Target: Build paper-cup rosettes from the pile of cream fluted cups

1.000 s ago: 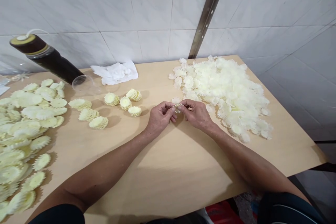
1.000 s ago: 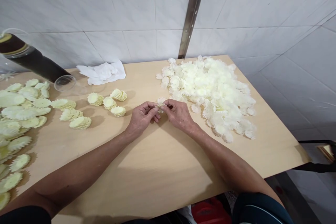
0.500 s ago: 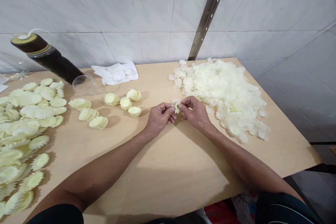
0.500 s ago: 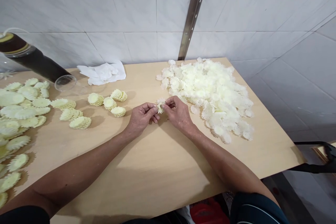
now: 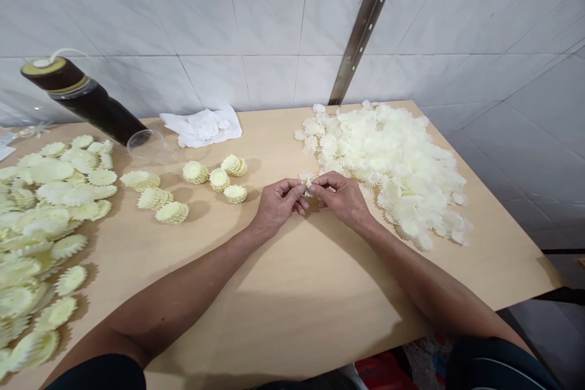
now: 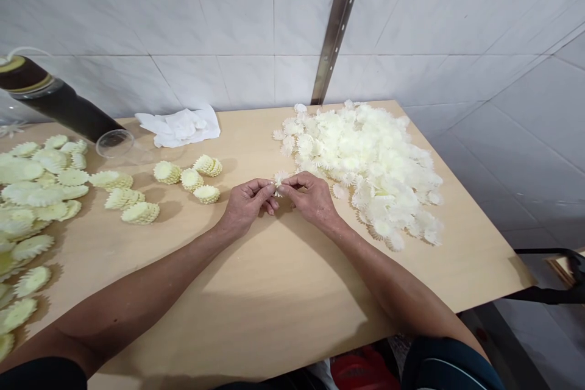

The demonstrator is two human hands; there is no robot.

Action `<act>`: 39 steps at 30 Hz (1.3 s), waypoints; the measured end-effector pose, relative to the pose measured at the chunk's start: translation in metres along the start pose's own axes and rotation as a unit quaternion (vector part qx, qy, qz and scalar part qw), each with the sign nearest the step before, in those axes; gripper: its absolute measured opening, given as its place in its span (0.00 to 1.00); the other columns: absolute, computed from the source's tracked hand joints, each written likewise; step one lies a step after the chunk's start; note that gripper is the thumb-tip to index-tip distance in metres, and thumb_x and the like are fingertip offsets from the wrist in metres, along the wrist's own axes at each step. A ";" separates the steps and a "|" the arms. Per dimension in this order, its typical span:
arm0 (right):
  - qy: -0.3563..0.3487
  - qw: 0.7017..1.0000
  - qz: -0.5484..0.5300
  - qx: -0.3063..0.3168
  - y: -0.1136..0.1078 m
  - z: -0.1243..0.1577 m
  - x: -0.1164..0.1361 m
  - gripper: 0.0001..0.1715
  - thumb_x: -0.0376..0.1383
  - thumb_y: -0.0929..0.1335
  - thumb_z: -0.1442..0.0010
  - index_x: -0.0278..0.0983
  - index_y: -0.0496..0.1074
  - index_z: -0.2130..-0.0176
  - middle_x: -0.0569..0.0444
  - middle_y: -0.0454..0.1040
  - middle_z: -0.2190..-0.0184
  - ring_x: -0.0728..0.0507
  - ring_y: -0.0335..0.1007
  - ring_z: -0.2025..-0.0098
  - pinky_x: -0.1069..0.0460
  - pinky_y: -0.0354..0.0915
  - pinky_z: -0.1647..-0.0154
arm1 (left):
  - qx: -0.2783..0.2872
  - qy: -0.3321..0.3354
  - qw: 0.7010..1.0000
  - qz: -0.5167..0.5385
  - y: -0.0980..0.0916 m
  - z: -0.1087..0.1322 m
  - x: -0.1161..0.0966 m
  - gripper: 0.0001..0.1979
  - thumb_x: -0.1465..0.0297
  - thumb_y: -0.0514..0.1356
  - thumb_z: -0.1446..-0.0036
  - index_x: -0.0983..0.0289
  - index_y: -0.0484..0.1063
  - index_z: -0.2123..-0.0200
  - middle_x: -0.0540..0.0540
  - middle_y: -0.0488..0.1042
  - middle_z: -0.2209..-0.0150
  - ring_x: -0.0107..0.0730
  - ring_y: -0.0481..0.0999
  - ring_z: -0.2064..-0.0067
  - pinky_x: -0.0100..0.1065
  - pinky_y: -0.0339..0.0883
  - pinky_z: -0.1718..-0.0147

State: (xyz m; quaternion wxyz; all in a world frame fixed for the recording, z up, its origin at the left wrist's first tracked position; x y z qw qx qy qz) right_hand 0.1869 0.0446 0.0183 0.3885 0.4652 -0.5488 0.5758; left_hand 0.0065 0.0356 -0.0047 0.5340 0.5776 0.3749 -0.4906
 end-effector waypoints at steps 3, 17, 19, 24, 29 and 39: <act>0.001 1.000 0.001 -0.003 -0.001 0.000 0.002 0.24 0.56 0.79 0.45 0.38 0.83 0.67 0.49 0.80 0.63 0.46 0.74 0.71 0.49 0.76 0.73 | -0.007 -0.001 1.000 -0.001 0.001 0.000 0.000 0.26 0.49 0.74 0.46 0.67 0.79 0.62 0.54 0.79 0.77 0.29 0.76 0.78 0.30 0.72 0.77; 0.032 0.998 -0.052 0.018 -0.007 -0.005 -0.008 0.26 0.57 0.79 0.44 0.37 0.79 0.67 0.56 0.75 0.73 0.48 0.70 0.77 0.52 0.69 0.75 | -0.012 -0.006 1.000 0.015 0.001 -0.001 0.001 0.25 0.50 0.74 0.46 0.67 0.78 0.64 0.54 0.79 0.77 0.27 0.75 0.79 0.28 0.71 0.78; 0.031 0.998 -0.062 0.001 -0.009 -0.008 -0.012 0.26 0.57 0.78 0.42 0.37 0.78 0.67 0.57 0.74 0.74 0.49 0.71 0.77 0.52 0.69 0.74 | -0.016 -0.007 1.000 0.024 0.000 -0.002 0.001 0.26 0.49 0.74 0.46 0.67 0.76 0.64 0.54 0.79 0.78 0.27 0.75 0.79 0.28 0.71 0.78; 0.019 0.990 -0.126 -0.053 -0.005 -0.009 -0.012 0.25 0.55 0.78 0.42 0.38 0.75 0.68 0.59 0.71 0.72 0.50 0.71 0.77 0.52 0.72 0.73 | -0.030 0.002 0.999 0.044 -0.001 -0.004 0.002 0.25 0.50 0.74 0.46 0.66 0.74 0.66 0.53 0.79 0.75 0.26 0.75 0.78 0.28 0.72 0.77; -0.020 0.985 -0.144 -0.091 -0.002 -0.008 -0.007 0.21 0.52 0.77 0.39 0.39 0.76 0.66 0.58 0.70 0.70 0.49 0.70 0.72 0.52 0.76 0.70 | -0.025 0.015 0.998 0.050 0.002 -0.001 0.004 0.25 0.50 0.74 0.45 0.66 0.75 0.65 0.53 0.79 0.75 0.27 0.76 0.77 0.29 0.72 0.77; -0.110 0.972 -0.140 -0.156 -0.057 -0.026 0.020 0.16 0.48 0.79 0.39 0.40 0.78 0.64 0.55 0.75 0.69 0.47 0.72 0.66 0.55 0.74 0.76 | -0.030 0.020 0.999 0.035 0.002 0.001 0.003 0.23 0.50 0.72 0.43 0.65 0.75 0.63 0.54 0.80 0.75 0.29 0.78 0.76 0.31 0.76 0.73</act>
Point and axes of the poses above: each hand's wrist, its own z-axis away from the middle knuckle, its own y-axis out of the palm, x = y × z, the point moved 1 cm from there along -z, towards the middle knuckle
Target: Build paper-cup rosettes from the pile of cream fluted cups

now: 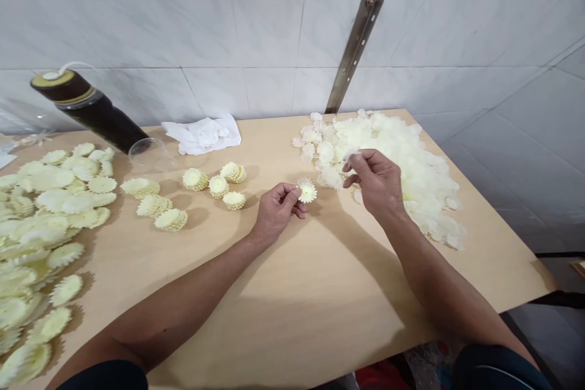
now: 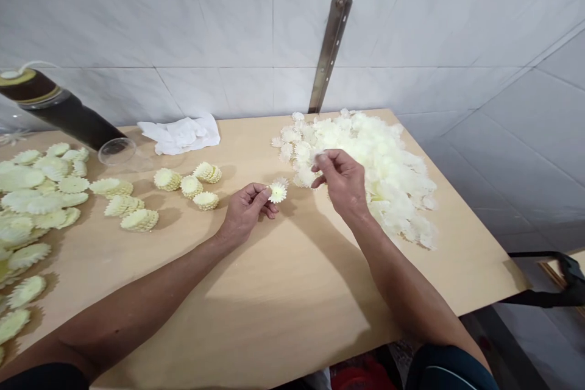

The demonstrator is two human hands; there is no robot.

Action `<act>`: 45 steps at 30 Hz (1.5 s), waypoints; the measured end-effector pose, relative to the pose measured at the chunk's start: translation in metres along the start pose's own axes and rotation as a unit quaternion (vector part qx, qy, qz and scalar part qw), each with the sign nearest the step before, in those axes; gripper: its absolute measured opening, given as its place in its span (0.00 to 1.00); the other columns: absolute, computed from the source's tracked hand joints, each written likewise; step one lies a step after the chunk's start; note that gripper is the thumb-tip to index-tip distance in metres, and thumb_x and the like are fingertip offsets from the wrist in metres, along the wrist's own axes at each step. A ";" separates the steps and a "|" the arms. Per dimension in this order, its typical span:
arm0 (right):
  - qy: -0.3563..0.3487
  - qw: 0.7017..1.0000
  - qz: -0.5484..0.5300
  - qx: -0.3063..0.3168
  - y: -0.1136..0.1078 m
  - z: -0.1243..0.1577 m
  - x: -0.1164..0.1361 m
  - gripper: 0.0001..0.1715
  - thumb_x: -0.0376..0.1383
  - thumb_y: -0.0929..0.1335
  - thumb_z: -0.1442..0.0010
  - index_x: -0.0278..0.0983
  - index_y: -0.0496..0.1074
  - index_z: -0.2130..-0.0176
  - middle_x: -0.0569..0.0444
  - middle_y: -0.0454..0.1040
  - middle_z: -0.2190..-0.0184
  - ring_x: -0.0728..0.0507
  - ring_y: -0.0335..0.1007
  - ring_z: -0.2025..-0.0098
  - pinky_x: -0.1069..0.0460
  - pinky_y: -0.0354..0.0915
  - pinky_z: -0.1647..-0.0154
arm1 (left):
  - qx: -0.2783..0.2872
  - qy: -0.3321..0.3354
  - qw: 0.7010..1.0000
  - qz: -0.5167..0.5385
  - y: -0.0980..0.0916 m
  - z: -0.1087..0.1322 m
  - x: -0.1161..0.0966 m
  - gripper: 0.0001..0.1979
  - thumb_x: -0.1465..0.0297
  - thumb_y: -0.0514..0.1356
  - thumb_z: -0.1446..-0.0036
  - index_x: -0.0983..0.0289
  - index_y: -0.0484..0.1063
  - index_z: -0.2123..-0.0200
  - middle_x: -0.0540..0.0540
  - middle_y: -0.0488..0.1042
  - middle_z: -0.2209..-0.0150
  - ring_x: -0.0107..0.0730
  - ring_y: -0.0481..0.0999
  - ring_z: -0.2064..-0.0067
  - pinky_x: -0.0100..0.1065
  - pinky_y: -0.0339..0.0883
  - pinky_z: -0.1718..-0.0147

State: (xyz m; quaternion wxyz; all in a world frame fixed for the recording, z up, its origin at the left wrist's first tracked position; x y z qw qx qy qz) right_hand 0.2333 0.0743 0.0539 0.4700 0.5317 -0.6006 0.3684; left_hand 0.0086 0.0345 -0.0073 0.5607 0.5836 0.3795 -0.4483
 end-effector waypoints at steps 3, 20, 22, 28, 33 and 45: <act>0.028 0.997 -0.017 0.071 0.003 0.005 -0.001 0.15 0.47 0.80 0.40 0.40 0.80 0.62 0.54 0.78 0.67 0.45 0.77 0.64 0.53 0.76 0.75 | 0.003 0.004 1.000 -0.021 0.002 0.002 -0.002 0.23 0.50 0.72 0.43 0.65 0.75 0.63 0.54 0.80 0.75 0.30 0.78 0.76 0.32 0.77 0.72; -0.207 0.881 0.424 -0.050 -0.032 -0.005 0.010 0.19 0.49 0.70 0.30 0.42 0.82 0.48 0.43 0.76 0.39 0.36 0.80 0.52 0.41 0.81 0.58 | 0.022 -0.005 0.999 -0.044 0.003 0.003 -0.007 0.21 0.53 0.72 0.43 0.65 0.77 0.65 0.54 0.79 0.76 0.29 0.76 0.77 0.30 0.73 0.76; -0.219 0.848 0.479 -0.056 -0.037 -0.008 0.012 0.20 0.48 0.70 0.31 0.42 0.81 0.46 0.42 0.74 0.36 0.38 0.79 0.56 0.41 0.79 0.57 | 0.017 -0.003 0.999 -0.042 0.004 0.003 -0.006 0.21 0.52 0.72 0.43 0.66 0.77 0.64 0.54 0.79 0.76 0.29 0.76 0.78 0.30 0.72 0.76; -0.045 0.930 0.348 0.113 -0.001 0.016 0.015 0.23 0.53 0.69 0.29 0.39 0.83 0.54 0.48 0.84 0.59 0.44 0.75 0.68 0.49 0.71 0.68 | 0.011 0.004 0.998 -0.057 0.003 0.003 -0.003 0.21 0.52 0.71 0.41 0.66 0.78 0.64 0.52 0.78 0.77 0.28 0.76 0.78 0.29 0.72 0.77; 0.120 0.946 0.191 0.234 0.033 0.042 -0.005 0.29 0.59 0.75 0.39 0.37 0.79 0.58 0.53 0.79 0.69 0.48 0.67 0.77 0.52 0.63 0.80 | 0.001 0.030 0.995 -0.090 0.002 0.005 -0.001 0.20 0.52 0.69 0.38 0.65 0.77 0.62 0.51 0.77 0.77 0.27 0.75 0.79 0.29 0.71 0.79; 0.126 0.963 0.149 0.187 0.040 0.050 -0.027 0.26 0.58 0.75 0.39 0.38 0.79 0.64 0.58 0.73 0.79 0.47 0.66 0.79 0.52 0.66 0.78 | -0.013 0.028 0.995 -0.099 0.002 0.006 0.000 0.21 0.51 0.69 0.38 0.64 0.76 0.62 0.50 0.78 0.78 0.28 0.75 0.79 0.28 0.70 0.79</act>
Point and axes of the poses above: each hand's wrist, its own z-axis away from the middle knuckle, its own y-axis out of the palm, x = y × z, the point moved 1 cm from there along -z, towards the middle knuckle
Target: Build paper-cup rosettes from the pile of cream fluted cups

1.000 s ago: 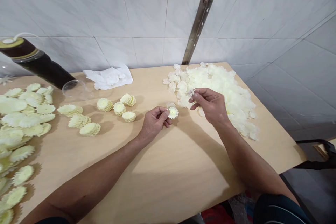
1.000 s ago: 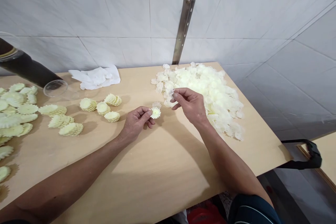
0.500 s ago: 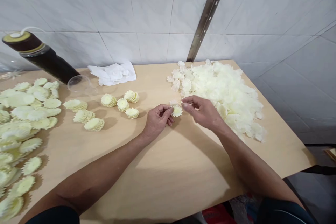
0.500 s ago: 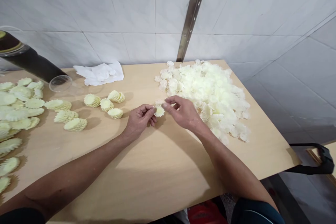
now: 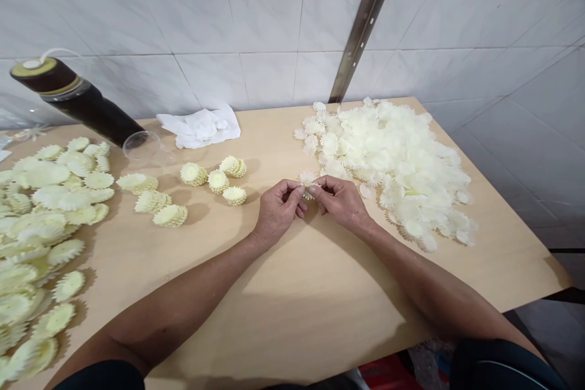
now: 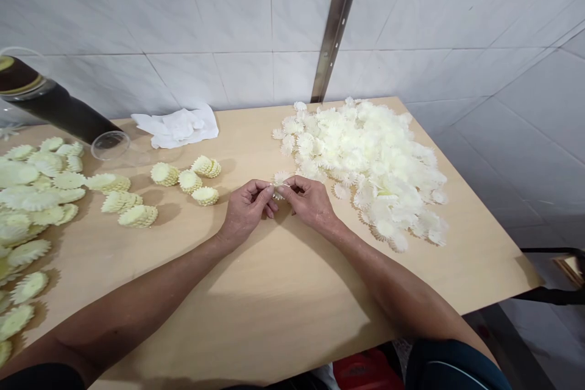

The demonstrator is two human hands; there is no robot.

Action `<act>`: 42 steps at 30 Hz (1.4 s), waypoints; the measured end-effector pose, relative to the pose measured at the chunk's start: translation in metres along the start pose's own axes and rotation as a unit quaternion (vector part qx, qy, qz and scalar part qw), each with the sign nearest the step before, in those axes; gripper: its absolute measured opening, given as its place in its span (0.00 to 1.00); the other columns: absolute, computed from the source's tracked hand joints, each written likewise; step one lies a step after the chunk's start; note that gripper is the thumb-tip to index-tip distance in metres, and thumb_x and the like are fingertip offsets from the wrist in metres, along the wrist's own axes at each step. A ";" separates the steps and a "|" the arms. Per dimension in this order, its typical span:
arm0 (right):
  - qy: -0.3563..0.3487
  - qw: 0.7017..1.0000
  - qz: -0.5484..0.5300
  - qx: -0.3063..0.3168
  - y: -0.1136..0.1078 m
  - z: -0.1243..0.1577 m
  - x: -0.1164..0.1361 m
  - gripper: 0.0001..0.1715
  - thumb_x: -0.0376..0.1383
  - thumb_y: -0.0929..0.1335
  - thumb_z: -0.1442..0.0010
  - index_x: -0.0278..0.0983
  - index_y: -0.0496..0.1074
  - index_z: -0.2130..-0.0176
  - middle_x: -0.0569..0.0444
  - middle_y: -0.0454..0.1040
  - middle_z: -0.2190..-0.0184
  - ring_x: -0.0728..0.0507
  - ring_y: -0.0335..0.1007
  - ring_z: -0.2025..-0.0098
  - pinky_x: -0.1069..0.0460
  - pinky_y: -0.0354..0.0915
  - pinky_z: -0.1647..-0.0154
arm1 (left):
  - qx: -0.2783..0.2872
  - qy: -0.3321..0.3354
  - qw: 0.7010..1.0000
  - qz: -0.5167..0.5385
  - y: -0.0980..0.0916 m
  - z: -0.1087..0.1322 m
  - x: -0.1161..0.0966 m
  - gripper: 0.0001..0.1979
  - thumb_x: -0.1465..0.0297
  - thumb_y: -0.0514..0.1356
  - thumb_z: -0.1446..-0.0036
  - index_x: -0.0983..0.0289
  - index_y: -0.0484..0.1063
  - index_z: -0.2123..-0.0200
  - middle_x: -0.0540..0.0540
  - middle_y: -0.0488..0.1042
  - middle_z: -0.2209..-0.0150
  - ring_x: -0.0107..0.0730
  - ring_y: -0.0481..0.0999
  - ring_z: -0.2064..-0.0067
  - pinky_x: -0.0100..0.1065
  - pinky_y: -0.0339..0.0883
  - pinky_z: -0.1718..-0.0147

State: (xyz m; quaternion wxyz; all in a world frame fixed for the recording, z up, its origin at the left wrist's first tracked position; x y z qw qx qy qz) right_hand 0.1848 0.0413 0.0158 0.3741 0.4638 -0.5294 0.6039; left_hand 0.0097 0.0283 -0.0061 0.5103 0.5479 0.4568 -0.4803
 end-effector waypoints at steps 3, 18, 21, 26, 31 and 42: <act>-0.013 1.000 0.014 0.008 0.001 0.000 0.000 0.24 0.56 0.72 0.35 0.38 0.79 0.66 0.57 0.73 0.78 0.47 0.67 0.78 0.51 0.66 0.76 | 0.002 -0.005 1.000 0.002 0.001 0.001 -0.001 0.21 0.51 0.70 0.39 0.64 0.76 0.61 0.50 0.77 0.77 0.28 0.76 0.78 0.28 0.71 0.78; 0.014 0.998 -0.042 -0.045 0.006 -0.003 -0.009 0.27 0.58 0.76 0.41 0.39 0.75 0.58 0.54 0.76 0.68 0.46 0.71 0.74 0.52 0.72 0.78 | 0.009 -0.005 1.000 0.022 -0.003 -0.004 0.000 0.21 0.51 0.70 0.39 0.65 0.78 0.63 0.52 0.79 0.76 0.28 0.76 0.78 0.30 0.72 0.76; 0.011 0.996 -0.058 -0.071 0.007 -0.001 -0.008 0.29 0.58 0.79 0.46 0.39 0.72 0.63 0.55 0.74 0.70 0.47 0.69 0.75 0.52 0.71 0.81 | 0.011 -0.010 0.999 0.033 -0.003 -0.005 0.000 0.21 0.52 0.71 0.40 0.65 0.78 0.63 0.52 0.79 0.76 0.28 0.76 0.79 0.30 0.72 0.76; 0.023 0.997 -0.048 -0.049 0.006 0.001 -0.002 0.29 0.58 0.78 0.45 0.37 0.78 0.60 0.53 0.76 0.72 0.47 0.70 0.77 0.51 0.73 0.80 | 0.018 -0.009 0.999 0.036 -0.003 -0.005 -0.001 0.20 0.53 0.71 0.40 0.66 0.79 0.63 0.52 0.79 0.76 0.28 0.76 0.78 0.30 0.73 0.76; 0.016 0.992 -0.088 -0.088 0.008 -0.001 -0.007 0.31 0.55 0.81 0.50 0.38 0.76 0.57 0.53 0.76 0.67 0.46 0.71 0.72 0.52 0.73 0.81 | 0.018 -0.015 0.999 0.038 -0.003 -0.005 -0.002 0.20 0.53 0.72 0.40 0.66 0.80 0.63 0.53 0.79 0.76 0.28 0.76 0.78 0.30 0.73 0.76; -0.001 0.996 -0.054 -0.073 0.010 0.001 -0.009 0.24 0.56 0.78 0.43 0.38 0.83 0.64 0.49 0.81 0.62 0.45 0.75 0.72 0.50 0.76 0.76 | 0.028 -0.018 0.999 0.035 -0.004 -0.006 0.000 0.20 0.54 0.71 0.39 0.67 0.80 0.62 0.53 0.79 0.75 0.27 0.76 0.78 0.30 0.72 0.76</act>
Point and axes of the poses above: each hand's wrist, its own z-axis away from the middle knuckle, its own y-axis out of the palm, x = y × z, the point moved 1 cm from there along -z, towards the middle knuckle
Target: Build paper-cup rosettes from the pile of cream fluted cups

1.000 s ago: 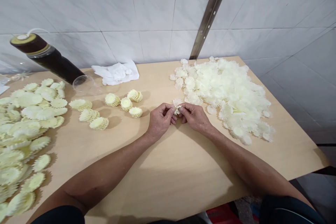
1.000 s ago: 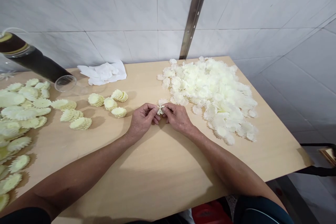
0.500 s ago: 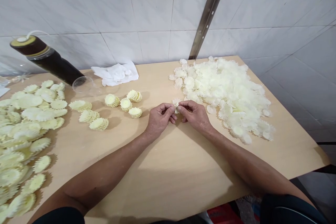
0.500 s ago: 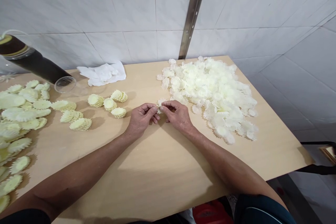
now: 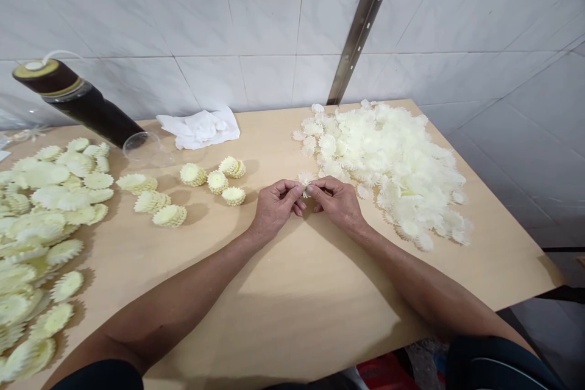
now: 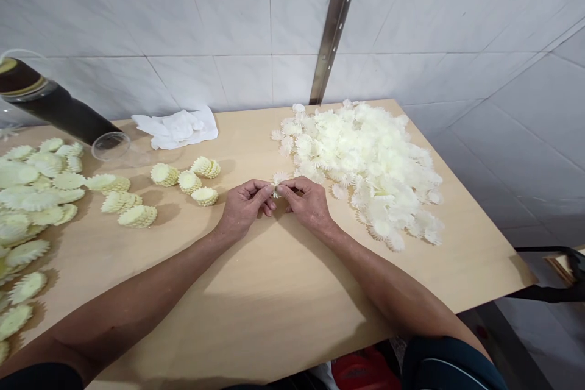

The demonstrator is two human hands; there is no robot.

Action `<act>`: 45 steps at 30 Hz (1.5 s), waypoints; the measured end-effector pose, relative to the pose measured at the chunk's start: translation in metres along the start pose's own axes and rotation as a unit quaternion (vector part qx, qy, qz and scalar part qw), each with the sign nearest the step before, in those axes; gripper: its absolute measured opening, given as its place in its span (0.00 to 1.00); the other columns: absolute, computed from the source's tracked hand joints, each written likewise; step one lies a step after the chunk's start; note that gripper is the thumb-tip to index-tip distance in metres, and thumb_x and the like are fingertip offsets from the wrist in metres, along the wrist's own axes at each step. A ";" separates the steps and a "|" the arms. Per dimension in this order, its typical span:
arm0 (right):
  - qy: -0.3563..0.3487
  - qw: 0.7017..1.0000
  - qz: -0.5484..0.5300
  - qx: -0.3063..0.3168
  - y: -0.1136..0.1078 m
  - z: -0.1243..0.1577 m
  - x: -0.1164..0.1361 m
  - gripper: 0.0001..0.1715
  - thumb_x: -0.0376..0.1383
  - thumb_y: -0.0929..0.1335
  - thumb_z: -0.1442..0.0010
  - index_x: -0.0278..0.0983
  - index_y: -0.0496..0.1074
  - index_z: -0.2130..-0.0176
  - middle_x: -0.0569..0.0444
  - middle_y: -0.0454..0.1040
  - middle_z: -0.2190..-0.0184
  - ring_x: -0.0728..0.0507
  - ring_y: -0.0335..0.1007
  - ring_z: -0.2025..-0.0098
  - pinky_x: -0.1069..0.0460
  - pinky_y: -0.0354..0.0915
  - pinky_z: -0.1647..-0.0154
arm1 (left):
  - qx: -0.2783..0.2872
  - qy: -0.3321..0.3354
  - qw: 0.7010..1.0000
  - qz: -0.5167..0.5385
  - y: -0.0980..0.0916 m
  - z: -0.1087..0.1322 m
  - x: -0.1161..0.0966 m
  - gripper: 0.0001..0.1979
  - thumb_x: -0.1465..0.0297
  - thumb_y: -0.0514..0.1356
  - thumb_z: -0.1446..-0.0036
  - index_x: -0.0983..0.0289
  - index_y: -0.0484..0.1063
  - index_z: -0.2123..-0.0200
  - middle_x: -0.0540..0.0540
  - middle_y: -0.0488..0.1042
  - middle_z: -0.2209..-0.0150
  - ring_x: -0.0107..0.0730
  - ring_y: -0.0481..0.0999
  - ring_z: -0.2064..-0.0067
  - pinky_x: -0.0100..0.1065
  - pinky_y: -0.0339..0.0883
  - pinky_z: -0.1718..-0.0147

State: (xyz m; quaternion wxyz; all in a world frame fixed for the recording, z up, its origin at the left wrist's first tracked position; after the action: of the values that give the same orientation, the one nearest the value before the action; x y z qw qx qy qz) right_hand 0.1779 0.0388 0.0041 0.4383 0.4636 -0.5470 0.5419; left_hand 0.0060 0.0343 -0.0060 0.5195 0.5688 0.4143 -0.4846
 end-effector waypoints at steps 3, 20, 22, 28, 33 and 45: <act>0.006 1.000 -0.002 -0.008 -0.003 -0.002 0.000 0.25 0.56 0.77 0.41 0.37 0.80 0.65 0.53 0.78 0.70 0.46 0.73 0.77 0.50 0.73 0.76 | -0.005 0.008 1.000 0.001 -0.001 0.000 0.002 0.20 0.53 0.71 0.39 0.66 0.78 0.64 0.53 0.79 0.76 0.27 0.76 0.79 0.29 0.71 0.77; -0.143 0.964 -0.080 -0.209 -0.060 -0.028 0.037 0.18 0.50 0.76 0.36 0.39 0.77 0.63 0.57 0.72 0.71 0.49 0.70 0.72 0.55 0.74 0.77 | -0.052 0.019 0.997 0.049 -0.003 -0.001 0.002 0.22 0.51 0.71 0.40 0.64 0.73 0.66 0.52 0.79 0.75 0.28 0.77 0.77 0.30 0.74 0.74; -0.159 0.972 -0.039 -0.171 -0.067 -0.028 0.044 0.16 0.48 0.76 0.35 0.38 0.79 0.61 0.56 0.74 0.71 0.49 0.70 0.73 0.53 0.74 0.77 | -0.032 0.020 0.999 0.027 -0.002 -0.001 0.002 0.22 0.51 0.71 0.40 0.65 0.75 0.64 0.52 0.79 0.76 0.28 0.76 0.78 0.30 0.74 0.75; -0.259 0.936 0.179 -0.157 -0.070 -0.026 0.040 0.11 0.43 0.73 0.31 0.38 0.82 0.60 0.50 0.81 0.62 0.45 0.77 0.69 0.50 0.77 0.75 | -0.030 0.017 0.999 -0.010 -0.001 0.000 -0.001 0.20 0.53 0.70 0.40 0.66 0.78 0.63 0.53 0.79 0.75 0.28 0.76 0.77 0.29 0.73 0.76; -0.333 0.831 0.395 -0.204 -0.087 -0.035 0.031 0.16 0.36 0.67 0.27 0.40 0.80 0.45 0.43 0.81 0.47 0.40 0.81 0.57 0.45 0.79 0.61 | -0.028 0.010 1.000 -0.009 -0.001 0.000 -0.004 0.20 0.53 0.71 0.41 0.66 0.78 0.64 0.53 0.79 0.76 0.27 0.75 0.78 0.30 0.73 0.76; -0.266 0.870 0.384 -0.155 -0.064 -0.024 0.030 0.08 0.38 0.70 0.31 0.39 0.80 0.57 0.48 0.82 0.58 0.45 0.73 0.71 0.48 0.71 0.64 | -0.029 0.014 0.999 -0.005 -0.002 -0.001 -0.001 0.20 0.53 0.71 0.40 0.65 0.79 0.64 0.52 0.78 0.77 0.27 0.75 0.78 0.29 0.71 0.78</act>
State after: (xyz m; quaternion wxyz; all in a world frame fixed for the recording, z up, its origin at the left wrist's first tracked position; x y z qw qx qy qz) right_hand 0.2343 0.0633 0.0463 0.0998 0.2692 -0.8549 0.4322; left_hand 0.0040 0.0354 -0.0056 0.5277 0.5578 0.4383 -0.4672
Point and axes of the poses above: each hand's wrist, its own z-axis away from the middle knuckle, its own y-axis out of the palm, x = y × z, the point moved 1 cm from there along -z, towards the middle knuckle
